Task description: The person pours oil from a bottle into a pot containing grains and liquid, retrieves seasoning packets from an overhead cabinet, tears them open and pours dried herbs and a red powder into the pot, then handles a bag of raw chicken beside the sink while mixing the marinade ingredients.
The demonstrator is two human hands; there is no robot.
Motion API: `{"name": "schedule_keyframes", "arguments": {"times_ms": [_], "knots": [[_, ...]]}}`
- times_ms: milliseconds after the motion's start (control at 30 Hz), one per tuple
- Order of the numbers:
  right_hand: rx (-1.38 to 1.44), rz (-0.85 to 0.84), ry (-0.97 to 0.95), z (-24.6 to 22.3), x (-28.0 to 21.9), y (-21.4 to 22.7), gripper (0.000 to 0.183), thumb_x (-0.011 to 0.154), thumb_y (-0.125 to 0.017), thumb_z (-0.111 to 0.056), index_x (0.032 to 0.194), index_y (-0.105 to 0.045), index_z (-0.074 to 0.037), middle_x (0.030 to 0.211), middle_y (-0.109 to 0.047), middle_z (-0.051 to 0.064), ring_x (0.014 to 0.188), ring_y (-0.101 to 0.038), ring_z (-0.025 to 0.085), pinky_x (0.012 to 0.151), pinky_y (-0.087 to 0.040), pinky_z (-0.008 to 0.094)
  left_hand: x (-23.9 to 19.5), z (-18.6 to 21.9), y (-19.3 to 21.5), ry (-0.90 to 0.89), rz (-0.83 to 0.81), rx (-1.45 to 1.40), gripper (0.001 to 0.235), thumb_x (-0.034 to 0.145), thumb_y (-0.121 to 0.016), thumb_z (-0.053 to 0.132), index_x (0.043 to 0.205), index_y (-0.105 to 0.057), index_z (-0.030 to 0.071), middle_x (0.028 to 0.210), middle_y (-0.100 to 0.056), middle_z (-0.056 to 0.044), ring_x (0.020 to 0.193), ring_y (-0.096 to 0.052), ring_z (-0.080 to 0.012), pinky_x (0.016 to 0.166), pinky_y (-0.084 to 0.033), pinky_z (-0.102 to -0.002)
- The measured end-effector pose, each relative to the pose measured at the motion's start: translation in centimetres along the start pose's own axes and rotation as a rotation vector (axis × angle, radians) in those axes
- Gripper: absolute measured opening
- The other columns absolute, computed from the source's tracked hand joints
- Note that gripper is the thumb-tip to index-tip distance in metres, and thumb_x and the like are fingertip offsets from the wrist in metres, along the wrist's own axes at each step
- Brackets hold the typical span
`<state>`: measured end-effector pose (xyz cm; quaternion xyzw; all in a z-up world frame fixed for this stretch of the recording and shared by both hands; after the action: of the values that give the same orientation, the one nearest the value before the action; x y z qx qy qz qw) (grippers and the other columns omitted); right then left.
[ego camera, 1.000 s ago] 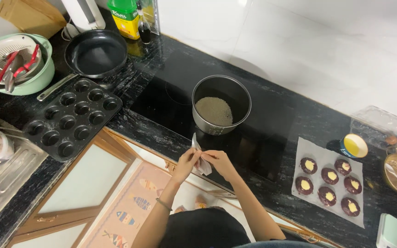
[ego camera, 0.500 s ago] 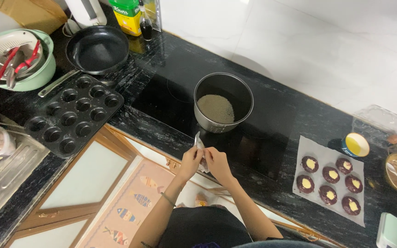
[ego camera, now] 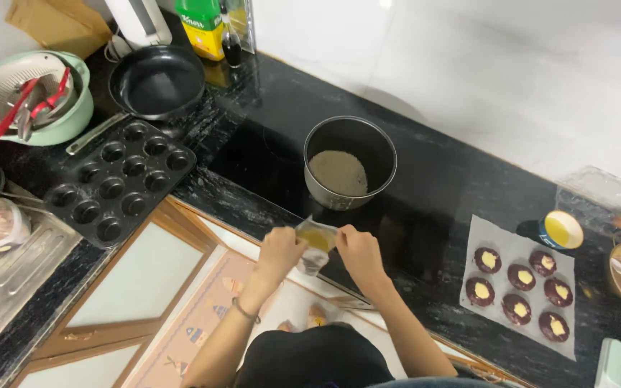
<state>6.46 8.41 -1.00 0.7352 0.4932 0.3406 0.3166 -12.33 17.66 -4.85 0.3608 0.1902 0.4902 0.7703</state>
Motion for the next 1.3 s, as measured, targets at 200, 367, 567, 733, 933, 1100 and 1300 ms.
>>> {"name": "schedule_keyframes", "arguments": {"times_ms": [200, 367, 567, 733, 933, 1100, 1300], "knots": [[0.085, 0.016, -0.019, 2.0, -0.9, -1.6, 0.012, 0.092, -0.067, -0.014, 0.092, -0.070, -0.002, 0.077, -0.071, 0.022, 0.073, -0.071, 0.038, 0.065, -0.057, 0.043, 1.4, 0.8, -0.7, 0.022, -0.060, 0.118, 0.027, 0.083, -0.065, 0.023, 0.082, -0.070, -0.004, 0.084, -0.070, -0.029, 0.080, -0.071, -0.0475, 0.073, -0.059, -0.052], [0.547, -0.251, -0.158, 4.1, -2.6, -1.6, 0.055, 0.084, -0.078, -0.023, 0.131, -0.054, -0.006, 0.124, -0.062, 0.021, 0.115, -0.062, 0.034, 0.094, -0.052, 0.043, 0.6, 0.5, -3.5, 0.034, -0.078, 0.073, 0.042, 0.085, -0.062, 0.017, 0.117, -0.052, -0.008, 0.089, -0.068, -0.033, 0.083, -0.068, -0.0522, 0.073, -0.057, -0.056], [0.508, -0.509, -0.046, 6.4, -3.6, -6.4, 0.147, 0.054, -0.099, -0.030, 0.161, 0.000, -0.012, 0.168, 0.000, 0.021, 0.152, -0.003, 0.035, 0.122, -0.012, 0.051, 0.0, 3.3, -2.0, -0.031, -0.200, -0.107, 0.039, 0.086, -0.053, -0.001, 0.124, -0.054, 0.005, 0.091, -0.069, -0.034, 0.092, -0.067, -0.0531, 0.082, -0.054, -0.058], [0.171, -0.338, 0.294, 7.1, -3.6, -7.8, 0.132, 0.063, -0.101, -0.042, 0.156, -0.015, -0.006, 0.162, 0.003, 0.030, 0.152, 0.005, 0.047, 0.116, 0.002, 0.064, -0.3, 9.5, 3.9, -0.170, -0.266, -0.219, 0.043, 0.083, -0.057, -0.002, 0.124, -0.063, 0.009, 0.092, -0.071, -0.029, 0.091, -0.069, -0.0476, 0.080, -0.057, -0.054], [0.060, 0.158, 0.550, 7.6, -2.7, 0.2, 0.088, 0.072, -0.095, -0.041, 0.143, -0.051, -0.015, 0.147, -0.051, 0.011, 0.147, -0.040, 0.032, 0.127, -0.020, 0.060, 1.8, 16.1, 10.7, -0.467, -0.490, -0.165, 0.052, 0.081, -0.060, -0.003, 0.129, -0.067, 0.016, 0.086, -0.073, -0.022, 0.076, -0.074, -0.0365, 0.072, -0.058, -0.047], [0.449, 0.097, 0.103, 6.8, 0.2, 6.3, 0.100, 0.062, -0.093, -0.028, 0.143, -0.041, -0.002, 0.134, -0.061, 0.017, 0.124, -0.062, 0.028, 0.107, -0.049, 0.042, 4.8, 19.0, 12.5, -1.005, 0.086, -0.062, 0.032, 0.080, -0.066, -0.001, 0.112, -0.068, 0.005, 0.095, -0.068, -0.015, 0.088, -0.071, -0.0299, 0.074, -0.058, -0.041], [0.183, 0.167, -0.076, 4.4, 5.5, 12.3, 0.100, 0.058, -0.087, -0.015, 0.145, -0.039, -0.003, 0.134, -0.058, 0.018, 0.125, -0.060, 0.031, 0.104, -0.050, 0.043, 13.3, 18.0, 15.5, -0.947, -0.006, -0.339, 0.005, 0.091, -0.073, 0.007, 0.094, -0.070, 0.004, 0.090, -0.069, -0.011, 0.078, -0.070, -0.0275, 0.067, -0.056, -0.037]]}}
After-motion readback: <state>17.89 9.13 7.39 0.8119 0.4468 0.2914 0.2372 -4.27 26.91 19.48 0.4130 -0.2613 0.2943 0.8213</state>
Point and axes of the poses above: each hand's wrist, its own x-axis towards the middle knuckle, its own y-axis out of the back of the hand, z = x × y, the point moved 1 cm from there along x, towards the middle knuckle
